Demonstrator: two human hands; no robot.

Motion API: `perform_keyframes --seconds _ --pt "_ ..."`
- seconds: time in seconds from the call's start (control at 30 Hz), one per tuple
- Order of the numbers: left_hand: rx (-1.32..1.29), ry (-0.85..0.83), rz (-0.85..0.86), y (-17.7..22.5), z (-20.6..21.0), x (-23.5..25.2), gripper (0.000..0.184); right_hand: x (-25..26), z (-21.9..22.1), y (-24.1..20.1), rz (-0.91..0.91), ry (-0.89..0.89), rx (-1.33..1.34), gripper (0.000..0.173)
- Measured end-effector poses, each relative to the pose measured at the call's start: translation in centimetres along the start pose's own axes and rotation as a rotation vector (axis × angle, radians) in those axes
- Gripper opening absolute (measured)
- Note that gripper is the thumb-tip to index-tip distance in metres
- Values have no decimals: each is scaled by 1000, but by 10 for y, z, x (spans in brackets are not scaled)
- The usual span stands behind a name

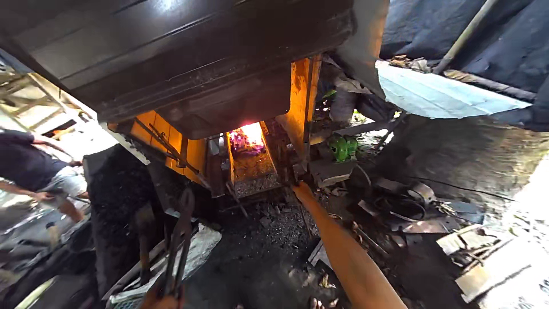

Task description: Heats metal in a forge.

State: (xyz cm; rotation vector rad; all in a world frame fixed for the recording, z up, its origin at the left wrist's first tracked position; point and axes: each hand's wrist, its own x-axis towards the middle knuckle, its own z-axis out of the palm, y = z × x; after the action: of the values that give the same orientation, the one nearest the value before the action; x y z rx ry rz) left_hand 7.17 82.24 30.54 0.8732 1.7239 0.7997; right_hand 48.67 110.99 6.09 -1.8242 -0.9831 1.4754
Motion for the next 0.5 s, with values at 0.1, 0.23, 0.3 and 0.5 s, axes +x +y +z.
perform_keyframes --seconds 0.1,0.23,0.3,0.5 --pt "-59 -94 -44 29 58 38 50 -60 -11 13 -35 33 -58 38" --pt "-76 -167 -130 62 108 99 57 -174 -26 62 -43 10 -184 37" --pt "-31 -218 -143 66 122 140 59 -239 -28 81 -52 38 -254 37" --pt "89 -233 -161 96 145 223 40 -366 -12 117 -122 135 -368 35"
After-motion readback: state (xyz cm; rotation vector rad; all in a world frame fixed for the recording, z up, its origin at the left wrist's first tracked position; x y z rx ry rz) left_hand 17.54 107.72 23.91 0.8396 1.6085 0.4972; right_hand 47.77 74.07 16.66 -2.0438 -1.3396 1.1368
